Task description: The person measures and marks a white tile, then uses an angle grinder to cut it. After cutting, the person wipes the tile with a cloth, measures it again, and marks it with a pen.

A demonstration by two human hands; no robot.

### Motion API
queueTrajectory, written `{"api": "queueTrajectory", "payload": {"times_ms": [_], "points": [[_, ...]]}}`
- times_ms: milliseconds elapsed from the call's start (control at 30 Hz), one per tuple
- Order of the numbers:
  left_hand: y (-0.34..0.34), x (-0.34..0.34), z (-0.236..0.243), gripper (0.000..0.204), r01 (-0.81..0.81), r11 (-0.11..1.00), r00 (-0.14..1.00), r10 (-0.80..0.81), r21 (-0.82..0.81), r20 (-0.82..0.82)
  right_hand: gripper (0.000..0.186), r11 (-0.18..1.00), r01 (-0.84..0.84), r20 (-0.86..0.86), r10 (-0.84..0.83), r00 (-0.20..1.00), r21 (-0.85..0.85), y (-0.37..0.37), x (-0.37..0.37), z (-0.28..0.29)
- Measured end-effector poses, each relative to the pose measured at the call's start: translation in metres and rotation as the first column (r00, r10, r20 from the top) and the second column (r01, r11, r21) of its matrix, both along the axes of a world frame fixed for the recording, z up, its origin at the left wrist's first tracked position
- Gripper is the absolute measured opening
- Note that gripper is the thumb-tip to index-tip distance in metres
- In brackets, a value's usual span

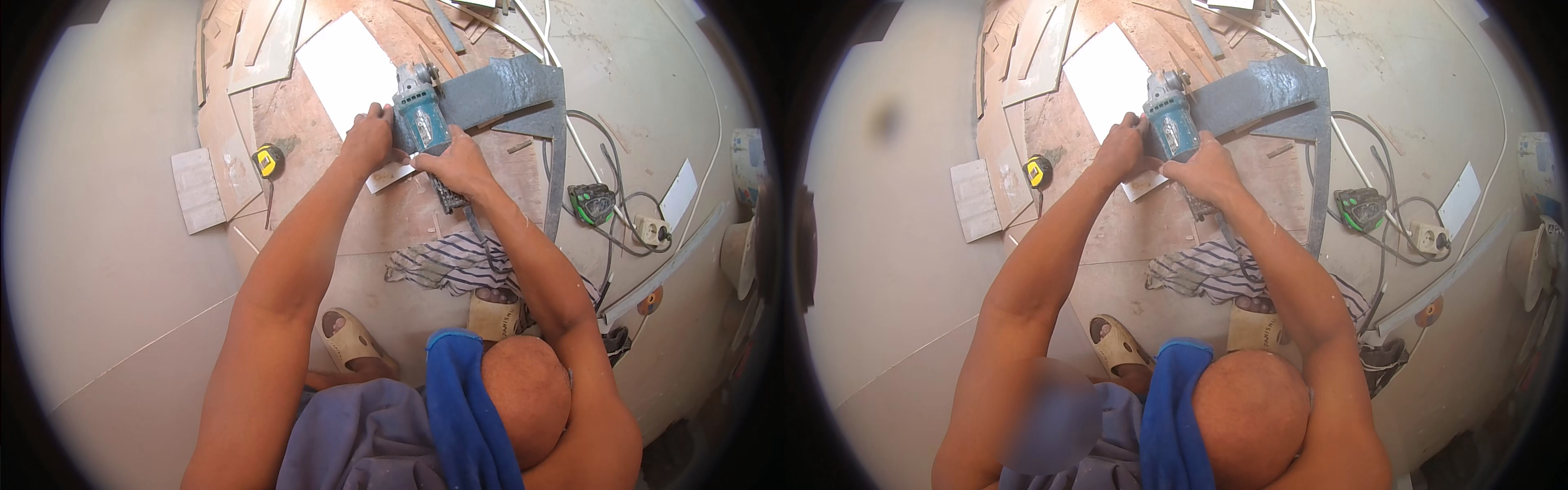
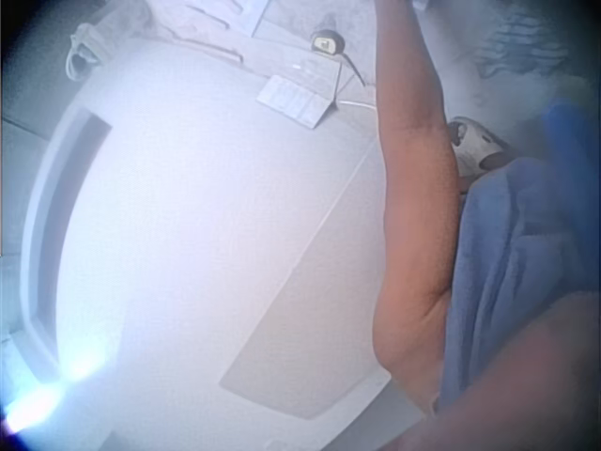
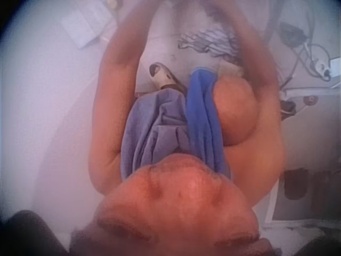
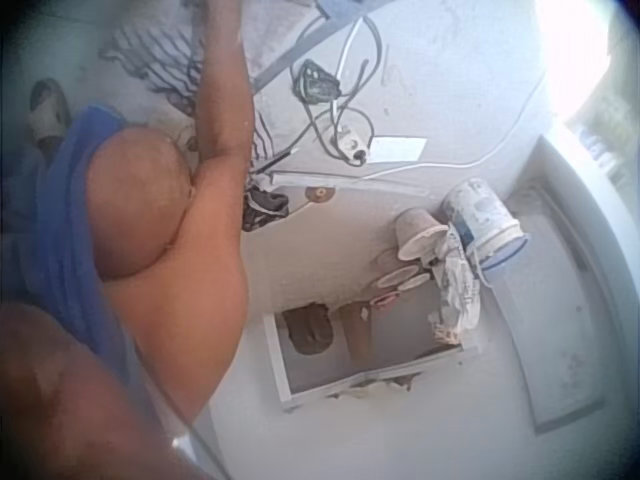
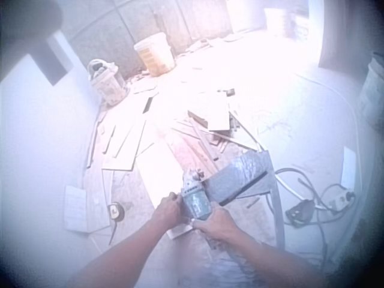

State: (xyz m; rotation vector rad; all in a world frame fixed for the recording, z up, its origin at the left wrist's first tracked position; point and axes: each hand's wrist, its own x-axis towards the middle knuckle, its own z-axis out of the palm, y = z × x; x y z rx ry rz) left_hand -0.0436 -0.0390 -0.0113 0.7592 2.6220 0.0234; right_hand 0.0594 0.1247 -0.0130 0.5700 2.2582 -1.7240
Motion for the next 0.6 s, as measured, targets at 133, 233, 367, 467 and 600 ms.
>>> {"api": "queueTrajectory", "payload": {"times_ms": [133,233,367,467,600], "points": [[-0.0006,-0.0025,-0.0024,0.096,0.005,1.000,1.000,-0.005,-0.004,0.003,0.072,1.000,-0.009,0.007,0.009,1.000,0.009,0.0009,-0.0003,-0.0010],[0.0003,-0.0015,-0.0004,0.096,0.001,1.000,1.000,-0.001,-0.013,0.006,0.073,1.000,-0.015,0.009,0.015,1.000,0.012,0.0013,-0.0006,-0.0022],[0.0003,-0.0025,-0.0021,0.097,0.002,1.000,1.000,-0.002,-0.011,0.000,0.074,1.000,-0.019,0.017,0.018,1.000,0.015,0.0024,0.0000,-0.0043],[0.0010,-0.0020,0.0000,0.099,-0.004,1.000,1.000,0.004,-0.019,0.007,0.074,1.000,-0.020,0.012,0.020,1.000,0.010,0.0020,0.0023,-0.0012],[0.0018,-0.0036,0.0007,0.101,0.008,1.000,1.000,-0.008,-0.023,0.013,0.072,1.000,-0.030,0.027,0.030,0.999,0.004,0.0025,0.0046,-0.0017]]}}
